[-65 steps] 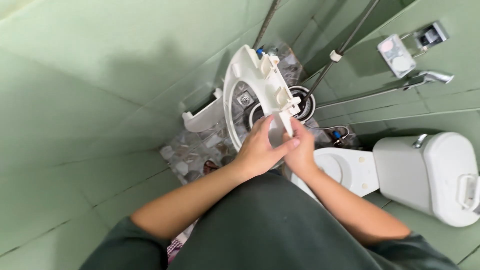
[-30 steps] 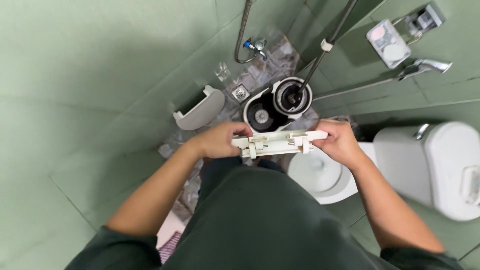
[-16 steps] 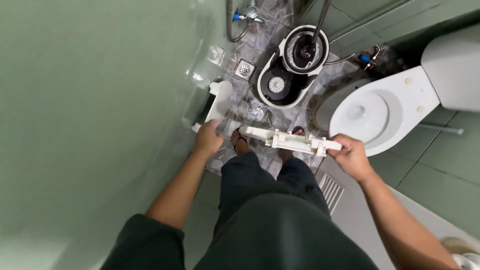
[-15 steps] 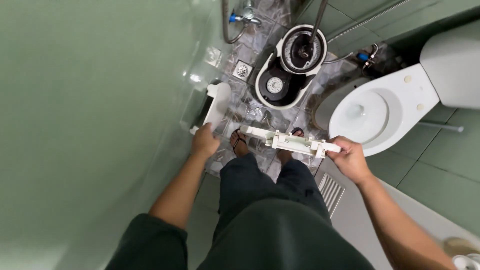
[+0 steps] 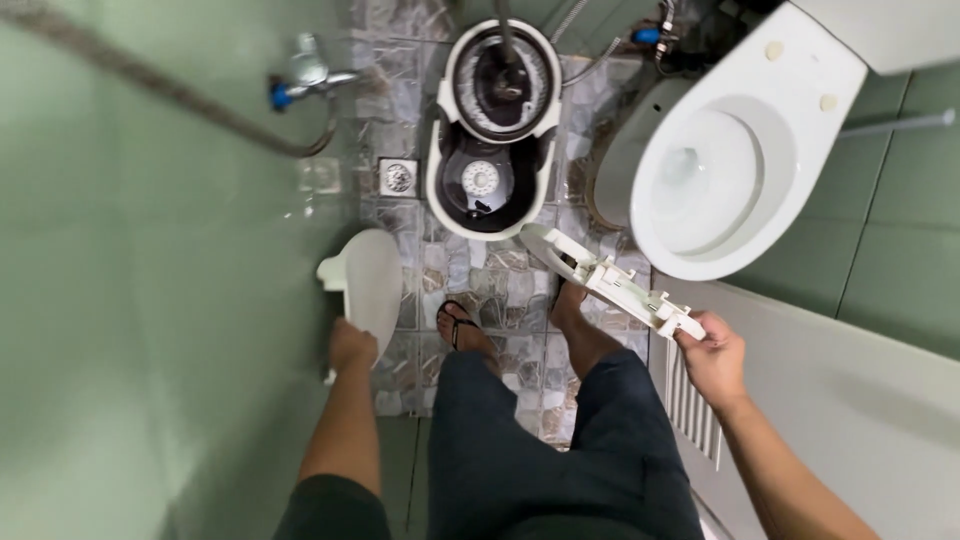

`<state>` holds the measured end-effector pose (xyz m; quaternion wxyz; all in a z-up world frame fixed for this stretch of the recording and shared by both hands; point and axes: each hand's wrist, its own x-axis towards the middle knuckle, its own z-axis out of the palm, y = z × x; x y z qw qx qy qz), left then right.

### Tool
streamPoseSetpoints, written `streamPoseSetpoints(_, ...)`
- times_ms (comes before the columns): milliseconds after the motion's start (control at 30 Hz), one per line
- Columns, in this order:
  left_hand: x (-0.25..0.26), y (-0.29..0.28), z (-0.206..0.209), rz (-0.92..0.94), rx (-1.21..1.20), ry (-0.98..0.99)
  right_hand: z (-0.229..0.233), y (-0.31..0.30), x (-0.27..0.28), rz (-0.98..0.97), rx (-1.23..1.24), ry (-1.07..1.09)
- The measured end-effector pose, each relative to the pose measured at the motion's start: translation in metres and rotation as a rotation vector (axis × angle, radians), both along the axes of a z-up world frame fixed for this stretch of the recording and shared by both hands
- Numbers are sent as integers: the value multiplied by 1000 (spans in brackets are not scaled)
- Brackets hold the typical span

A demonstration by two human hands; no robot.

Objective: The person is assembling and installing a new white plastic toilet seat onto a toilet bowl.

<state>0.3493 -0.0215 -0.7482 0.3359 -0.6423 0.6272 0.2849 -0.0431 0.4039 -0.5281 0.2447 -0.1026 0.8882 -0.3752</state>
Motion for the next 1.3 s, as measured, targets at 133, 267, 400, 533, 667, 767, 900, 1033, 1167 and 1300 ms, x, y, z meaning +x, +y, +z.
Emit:
streamPoseSetpoints(133,-38,-6,18,-165,39,-83,-54,46,12,-225,-17,-30)
streamPoseSetpoints(267,-54,15,24,-261,21,-86,-90,50,9,-396,-138,-7)
streamPoseSetpoints(400,-52,35,31,-482,28,-109,-135,61,-12,-473,-38,-23)
streamPoseSetpoints(533,-32,47,51,-676,66,-124,-181,69,-26,-521,-102,-53)
streamPoseSetpoints(667,-1,51,44,-828,26,-43,-206,67,-30,-537,-210,-120)
streamPoseSetpoints(767,11,55,47,-887,-5,-5,-231,76,-29,-546,-242,-141)
streamPoseSetpoints(900,-5,63,60,-915,-4,-24,-259,94,-37,-516,-199,-114)
streamPoseSetpoints(1033,-5,67,56,-909,10,-35,-253,106,-60,-403,-39,45)
streamPoseSetpoints(1167,-10,72,60,-900,38,-44,-236,105,-75,-343,285,70)
streamPoseSetpoints(1300,-20,78,69,-872,72,-65,-222,97,-80,-362,407,-2)
